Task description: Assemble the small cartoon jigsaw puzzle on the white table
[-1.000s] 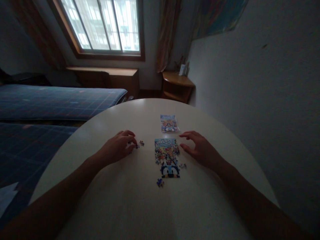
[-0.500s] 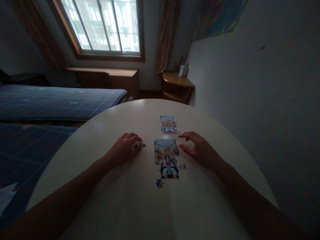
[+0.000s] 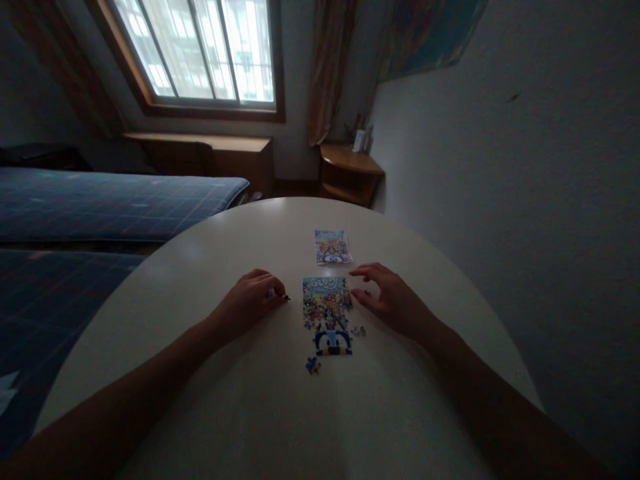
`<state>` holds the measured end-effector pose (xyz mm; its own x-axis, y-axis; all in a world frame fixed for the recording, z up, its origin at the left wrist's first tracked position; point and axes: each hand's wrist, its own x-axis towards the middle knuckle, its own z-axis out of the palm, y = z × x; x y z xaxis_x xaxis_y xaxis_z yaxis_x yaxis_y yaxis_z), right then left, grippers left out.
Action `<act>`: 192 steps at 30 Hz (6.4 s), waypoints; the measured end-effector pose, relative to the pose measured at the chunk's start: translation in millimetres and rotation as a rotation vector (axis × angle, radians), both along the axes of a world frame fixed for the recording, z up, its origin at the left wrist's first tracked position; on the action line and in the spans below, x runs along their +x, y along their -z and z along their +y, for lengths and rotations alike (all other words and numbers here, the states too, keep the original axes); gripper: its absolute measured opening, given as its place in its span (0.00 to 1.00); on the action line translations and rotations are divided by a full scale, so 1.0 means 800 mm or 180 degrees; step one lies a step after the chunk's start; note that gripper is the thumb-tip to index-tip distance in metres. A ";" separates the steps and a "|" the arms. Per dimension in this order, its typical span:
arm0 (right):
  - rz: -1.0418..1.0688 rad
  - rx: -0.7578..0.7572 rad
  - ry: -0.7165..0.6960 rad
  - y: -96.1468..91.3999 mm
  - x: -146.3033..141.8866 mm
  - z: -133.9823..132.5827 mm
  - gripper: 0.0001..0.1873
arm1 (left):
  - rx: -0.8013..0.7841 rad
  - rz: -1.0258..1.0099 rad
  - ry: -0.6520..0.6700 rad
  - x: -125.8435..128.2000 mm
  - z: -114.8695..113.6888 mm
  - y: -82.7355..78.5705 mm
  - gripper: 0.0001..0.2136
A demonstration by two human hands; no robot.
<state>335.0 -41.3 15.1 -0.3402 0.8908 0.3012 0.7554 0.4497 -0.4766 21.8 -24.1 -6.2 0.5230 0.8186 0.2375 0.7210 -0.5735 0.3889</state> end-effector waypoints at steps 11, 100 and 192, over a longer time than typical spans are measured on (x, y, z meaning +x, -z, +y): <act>-0.0145 0.0026 -0.0309 -0.003 -0.027 -0.020 0.12 | -0.0352 -0.0631 0.0051 0.057 -0.037 0.002 0.04; -0.0363 0.0109 -0.0711 0.005 0.011 0.006 0.08 | -0.1191 0.1113 -0.0929 -0.111 0.032 -0.043 0.17; -0.0079 -0.0154 -0.0769 -0.002 -0.012 -0.011 0.08 | -0.1217 -0.0546 -0.0352 -0.010 -0.015 -0.039 0.08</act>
